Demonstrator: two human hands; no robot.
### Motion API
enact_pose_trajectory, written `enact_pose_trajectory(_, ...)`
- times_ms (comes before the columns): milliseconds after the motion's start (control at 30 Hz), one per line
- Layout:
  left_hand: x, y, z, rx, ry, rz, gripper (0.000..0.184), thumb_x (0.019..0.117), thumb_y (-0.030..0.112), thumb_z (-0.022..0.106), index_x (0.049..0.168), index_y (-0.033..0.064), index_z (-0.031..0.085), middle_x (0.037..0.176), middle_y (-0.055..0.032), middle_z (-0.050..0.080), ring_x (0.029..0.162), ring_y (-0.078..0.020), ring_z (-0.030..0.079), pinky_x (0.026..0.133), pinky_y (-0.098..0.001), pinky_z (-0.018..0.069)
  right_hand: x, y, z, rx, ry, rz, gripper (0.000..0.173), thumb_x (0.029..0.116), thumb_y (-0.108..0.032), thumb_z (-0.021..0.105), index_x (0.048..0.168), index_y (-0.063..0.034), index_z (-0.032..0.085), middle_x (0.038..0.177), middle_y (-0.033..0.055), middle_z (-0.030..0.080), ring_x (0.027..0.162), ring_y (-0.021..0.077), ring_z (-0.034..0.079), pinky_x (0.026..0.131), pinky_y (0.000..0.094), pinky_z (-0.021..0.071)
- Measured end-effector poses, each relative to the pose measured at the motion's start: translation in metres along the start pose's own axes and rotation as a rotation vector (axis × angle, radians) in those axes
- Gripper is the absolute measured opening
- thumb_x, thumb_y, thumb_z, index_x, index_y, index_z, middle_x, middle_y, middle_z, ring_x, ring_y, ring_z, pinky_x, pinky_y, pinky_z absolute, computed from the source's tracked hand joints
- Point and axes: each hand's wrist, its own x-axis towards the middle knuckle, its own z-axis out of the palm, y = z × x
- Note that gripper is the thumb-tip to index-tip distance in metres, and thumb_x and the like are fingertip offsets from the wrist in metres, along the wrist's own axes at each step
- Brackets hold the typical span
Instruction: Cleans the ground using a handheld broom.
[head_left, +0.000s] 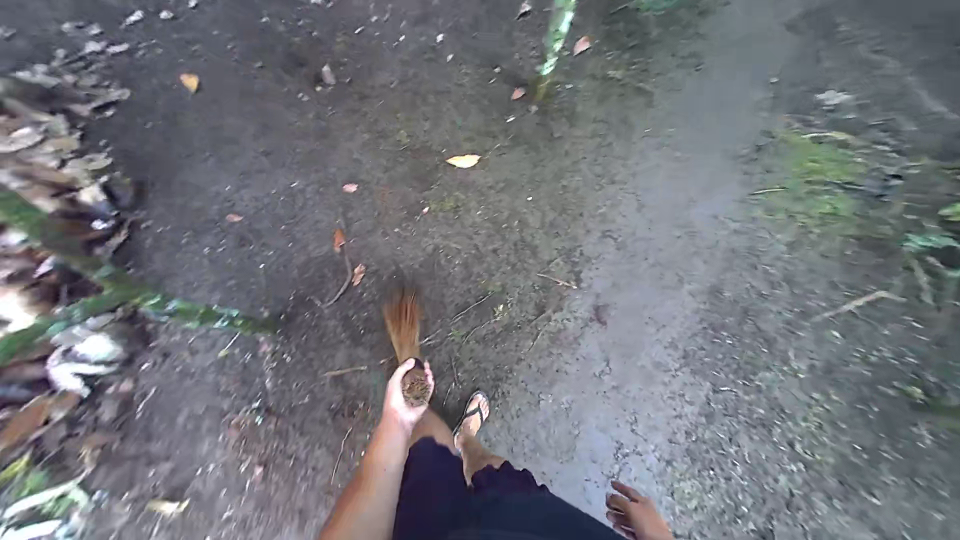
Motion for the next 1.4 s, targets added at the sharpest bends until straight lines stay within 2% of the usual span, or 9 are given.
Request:
enact_pose_trajectory(200, -0.067, -0.005, -0.037, 0.121, 0.03, 0.12, 0.07, 0.0995, 0.006, 0.05, 0.157, 0.0266, 0.016, 0.098, -0.0154, 0.062, 0.073, -0.0254, 0.068, 0.062, -0.038, 0.0597, -0.015, -0.043, 0.011, -0.014, -0.028, 0.004, 0.052, 0.1056, -0.012, 0.051, 0.155, -0.0031, 0.035, 0.124, 0.0245, 0.059, 0.092, 0.0226, 0.064, 0.08, 0.037, 0.0535)
enact_pose_trajectory(400, -0.049, 0.04, -0.044, -0.127, 0.36, 0.078, 0.013, 0.1015, 0.019, 0.05, 0.105, 0.0069, 0.052, 0.084, -0.013, 0.066, 0.073, -0.0243, 0.07, 0.067, -0.0386, 0.0624, -0.02, -0.083, 0.046, 0.001, -0.05, -0.001, 0.051, 0.1064, -0.012, 0.051, 0.154, -0.0016, 0.035, 0.126, 0.0243, 0.058, 0.092, 0.0209, 0.065, 0.079, 0.0352, 0.0542)
enact_pose_trajectory(533, 0.024, 0.098, -0.017, -0.367, 0.438, 0.11, 0.023, 0.0988, 0.02, 0.055, 0.119, 0.0106, 0.048, 0.102, -0.0126, 0.06, 0.085, -0.0227, 0.067, 0.067, -0.0344, 0.0609, -0.029, -0.119, 0.071, 0.011, -0.016, 0.018, 0.049, 0.1073, -0.012, 0.047, 0.153, 0.0001, 0.035, 0.131, 0.0249, 0.055, 0.096, 0.0207, 0.063, 0.082, 0.0357, 0.0529)
enact_pose_trajectory(767, 0.132, 0.188, 0.156, -0.19, -0.039, 0.001, 0.016, 0.1031, 0.021, 0.045, 0.108, 0.0064, 0.051, 0.086, -0.0112, 0.062, 0.069, -0.0197, 0.066, 0.061, -0.0308, 0.0602, -0.052, -0.203, 0.127, -0.046, 0.02, 0.029, 0.051, 0.1061, -0.011, 0.05, 0.154, -0.0026, 0.036, 0.126, 0.0239, 0.058, 0.094, 0.0216, 0.065, 0.08, 0.0366, 0.0545)
enact_pose_trajectory(867, 0.147, 0.214, 0.152, -0.066, -0.179, 0.016, 0.03, 0.1025, 0.014, 0.045, 0.132, 0.0119, 0.043, 0.093, -0.0139, 0.062, 0.069, -0.0222, 0.065, 0.06, -0.0335, 0.0591, -0.057, -0.251, 0.158, -0.07, -0.012, -0.016, 0.051, 0.1058, -0.011, 0.052, 0.154, -0.0042, 0.037, 0.122, 0.0233, 0.06, 0.091, 0.0216, 0.065, 0.078, 0.0369, 0.0548)
enact_pose_trajectory(933, 0.129, 0.221, 0.135, 0.07, -0.221, 0.034, 0.067, 0.1015, 0.009, 0.045, 0.158, 0.0265, 0.015, 0.103, -0.0152, 0.061, 0.071, -0.0228, 0.065, 0.059, -0.0346, 0.0578, -0.059, -0.277, 0.174, -0.087, -0.036, -0.048, 0.05, 0.1052, -0.011, 0.052, 0.153, -0.0043, 0.038, 0.118, 0.0219, 0.062, 0.087, 0.0205, 0.066, 0.075, 0.0357, 0.0549)
enact_pose_trajectory(1033, 0.082, 0.22, 0.131, 0.107, -0.14, 0.032, 0.081, 0.1002, 0.007, 0.049, 0.162, 0.0346, 0.004, 0.105, -0.0147, 0.061, 0.072, -0.0241, 0.066, 0.058, -0.0368, 0.0577, -0.059, -0.307, 0.189, -0.081, -0.046, -0.081, 0.051, 0.1049, -0.011, 0.053, 0.153, -0.0054, 0.039, 0.115, 0.021, 0.063, 0.085, 0.0216, 0.067, 0.074, 0.0367, 0.0559)
enact_pose_trajectory(1200, 0.074, 0.217, 0.165, -0.104, 0.027, -0.065, 0.025, 0.1007, 0.013, 0.051, 0.126, 0.0105, 0.046, 0.087, -0.013, 0.06, 0.069, -0.0242, 0.065, 0.06, -0.0375, 0.0592, -0.063, -0.34, 0.199, -0.059, -0.012, -0.087, 0.05, 0.1051, -0.01, 0.053, 0.153, -0.0055, 0.04, 0.116, 0.0207, 0.063, 0.085, 0.0215, 0.066, 0.073, 0.0365, 0.0553)
enact_pose_trajectory(1400, 0.145, 0.267, 0.211, -0.294, -0.082, -0.213, 0.019, 0.1003, 0.02, 0.052, 0.112, 0.005, 0.051, 0.093, -0.0153, 0.064, 0.074, -0.0231, 0.07, 0.061, -0.0319, 0.0617, -0.064, -0.374, 0.21, -0.151, -0.056, -0.09, 0.053, 0.1052, -0.011, 0.053, 0.155, -0.0039, 0.036, 0.126, 0.026, 0.06, 0.097, 0.0261, 0.067, 0.083, 0.0406, 0.0556)
